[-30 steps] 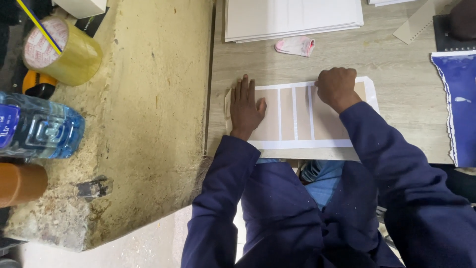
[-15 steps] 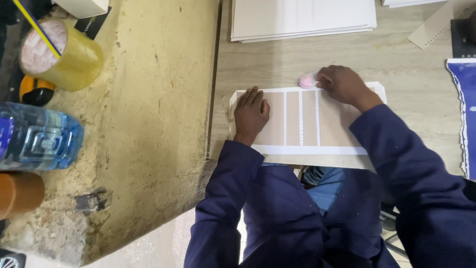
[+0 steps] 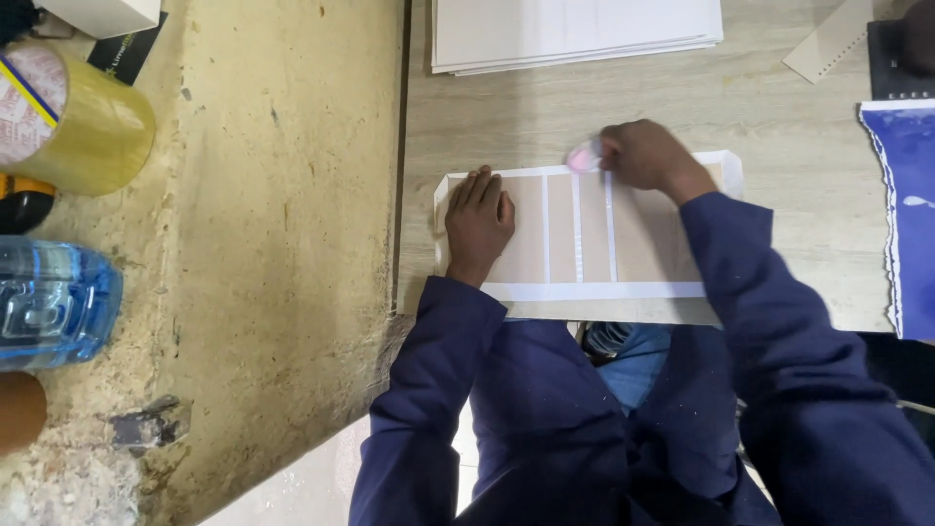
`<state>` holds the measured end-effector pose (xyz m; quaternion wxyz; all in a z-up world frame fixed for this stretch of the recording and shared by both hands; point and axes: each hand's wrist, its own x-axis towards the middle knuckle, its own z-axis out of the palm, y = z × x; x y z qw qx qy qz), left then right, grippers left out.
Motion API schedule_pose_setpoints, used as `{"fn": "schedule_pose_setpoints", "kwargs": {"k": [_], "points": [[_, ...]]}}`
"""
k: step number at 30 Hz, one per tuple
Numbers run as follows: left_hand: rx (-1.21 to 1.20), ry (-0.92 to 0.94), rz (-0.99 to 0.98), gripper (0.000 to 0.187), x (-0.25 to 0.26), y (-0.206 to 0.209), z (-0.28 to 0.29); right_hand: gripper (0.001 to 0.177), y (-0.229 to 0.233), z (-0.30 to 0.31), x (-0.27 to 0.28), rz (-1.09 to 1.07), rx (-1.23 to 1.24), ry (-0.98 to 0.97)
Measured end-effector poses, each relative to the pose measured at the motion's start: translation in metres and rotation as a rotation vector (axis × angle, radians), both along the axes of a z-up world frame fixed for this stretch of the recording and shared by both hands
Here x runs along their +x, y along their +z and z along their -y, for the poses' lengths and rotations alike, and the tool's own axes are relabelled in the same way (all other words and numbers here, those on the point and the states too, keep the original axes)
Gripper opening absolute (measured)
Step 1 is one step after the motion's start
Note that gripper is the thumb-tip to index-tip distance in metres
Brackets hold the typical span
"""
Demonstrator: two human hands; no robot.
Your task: The person cleans a rectangular paper sheet with a pink cloth on a table. They wipe the surface, flip the sheet over, and continue wiping the other side before placing it on a stack.
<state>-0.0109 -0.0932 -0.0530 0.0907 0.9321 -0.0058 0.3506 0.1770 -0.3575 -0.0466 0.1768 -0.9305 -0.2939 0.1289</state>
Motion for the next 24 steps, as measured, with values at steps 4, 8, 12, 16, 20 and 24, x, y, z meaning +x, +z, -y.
{"fn": "schedule_pose_setpoints", "kwargs": {"k": [4,8,12,16,20,24], "points": [[-0.019,-0.002,0.047,0.023,0.001,0.001,0.0,0.015,0.003,-0.073,-0.021,-0.021,0.062,0.138],[-0.066,-0.008,0.061,0.021,0.0,-0.003,-0.004,0.023,0.014,-0.065,-0.027,0.011,0.059,0.117],[-0.089,0.007,0.044,0.02,-0.003,-0.006,-0.001,0.022,0.04,0.036,-0.01,-0.098,-0.02,0.0],[-0.073,-0.074,0.087,0.02,-0.003,0.002,0.0,0.026,0.089,0.095,0.003,-0.362,-0.226,-0.32],[-0.013,-0.019,-0.037,0.035,-0.003,0.006,-0.001,0.024,0.086,0.078,0.024,-0.336,-0.36,-0.315],[-0.05,-0.05,-0.056,0.034,0.001,-0.014,-0.004,0.024,0.053,-0.008,0.031,-0.199,-0.365,-0.011]]}}
